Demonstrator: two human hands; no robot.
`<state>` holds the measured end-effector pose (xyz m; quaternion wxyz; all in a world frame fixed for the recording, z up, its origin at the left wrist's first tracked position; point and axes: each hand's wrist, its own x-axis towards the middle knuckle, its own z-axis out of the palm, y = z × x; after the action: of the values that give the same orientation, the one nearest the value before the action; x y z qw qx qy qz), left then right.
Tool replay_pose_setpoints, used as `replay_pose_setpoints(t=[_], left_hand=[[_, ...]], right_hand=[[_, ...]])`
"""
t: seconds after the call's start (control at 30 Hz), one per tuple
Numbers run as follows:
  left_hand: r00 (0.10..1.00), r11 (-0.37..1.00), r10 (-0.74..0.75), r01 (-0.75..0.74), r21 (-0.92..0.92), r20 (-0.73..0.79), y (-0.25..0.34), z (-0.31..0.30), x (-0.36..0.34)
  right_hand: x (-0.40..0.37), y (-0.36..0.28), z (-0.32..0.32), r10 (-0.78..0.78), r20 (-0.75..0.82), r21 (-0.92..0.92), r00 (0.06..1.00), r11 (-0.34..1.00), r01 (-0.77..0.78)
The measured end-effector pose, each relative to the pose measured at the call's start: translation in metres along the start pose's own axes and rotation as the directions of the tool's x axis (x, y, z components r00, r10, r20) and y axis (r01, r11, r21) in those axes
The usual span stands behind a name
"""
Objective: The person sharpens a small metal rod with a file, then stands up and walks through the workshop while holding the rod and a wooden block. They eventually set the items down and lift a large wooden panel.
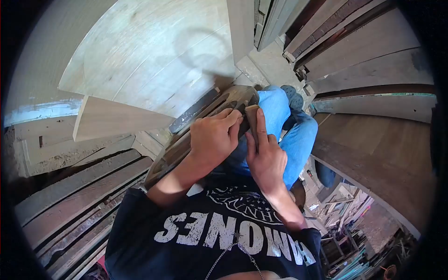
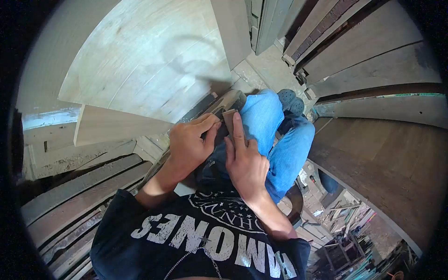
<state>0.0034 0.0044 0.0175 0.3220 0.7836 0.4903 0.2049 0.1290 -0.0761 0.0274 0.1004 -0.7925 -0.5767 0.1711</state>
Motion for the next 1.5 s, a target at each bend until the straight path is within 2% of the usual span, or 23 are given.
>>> replay_pose_setpoints(t=[0.13,0.3,0.47,0.53,0.77,0.97,1.33,1.5], left_hand=[[0.999,1.000,0.015,-0.014,0.026,-0.038,-0.003,0.005,-0.001],[1.000,0.999,0.008,-0.008,0.046,-0.009,-0.002,0.002,-0.001],[0.999,0.999,0.024,-0.023,0.037,-0.040,-0.002,0.005,0.000],[1.000,1.000,0.007,-0.007,0.020,-0.018,0.000,0.002,0.000],[1.000,1.000,0.007,-0.007,-0.008,-0.029,0.001,0.001,0.001],[1.000,1.000,-0.009,0.008,-0.020,-0.019,0.003,0.001,0.002],[1.000,1.000,-0.006,0.006,0.000,-0.023,0.002,0.000,0.002],[1.000,1.000,0.000,0.000,0.000,-0.030,0.002,0.001,0.002]], right_hand=[[0.004,0.002,0.002,-0.021,-0.026,0.022,0.999,1.000,0.021],[-0.002,0.003,0.001,-0.032,-0.057,0.052,0.998,0.998,0.035],[0.003,0.002,0.002,-0.054,-0.073,0.000,0.996,0.999,0.054],[-0.003,0.001,0.001,-0.015,-0.049,0.011,0.999,1.000,0.016],[0.004,-0.002,-0.003,-0.060,-0.043,0.015,0.997,0.998,0.060],[0.001,0.001,-0.005,-0.016,0.018,0.031,1.000,0.999,0.015],[0.005,0.002,-0.001,-0.071,-0.058,0.034,0.996,0.997,0.073],[0.005,0.003,-0.001,-0.066,-0.045,0.038,0.997,0.997,0.068]])
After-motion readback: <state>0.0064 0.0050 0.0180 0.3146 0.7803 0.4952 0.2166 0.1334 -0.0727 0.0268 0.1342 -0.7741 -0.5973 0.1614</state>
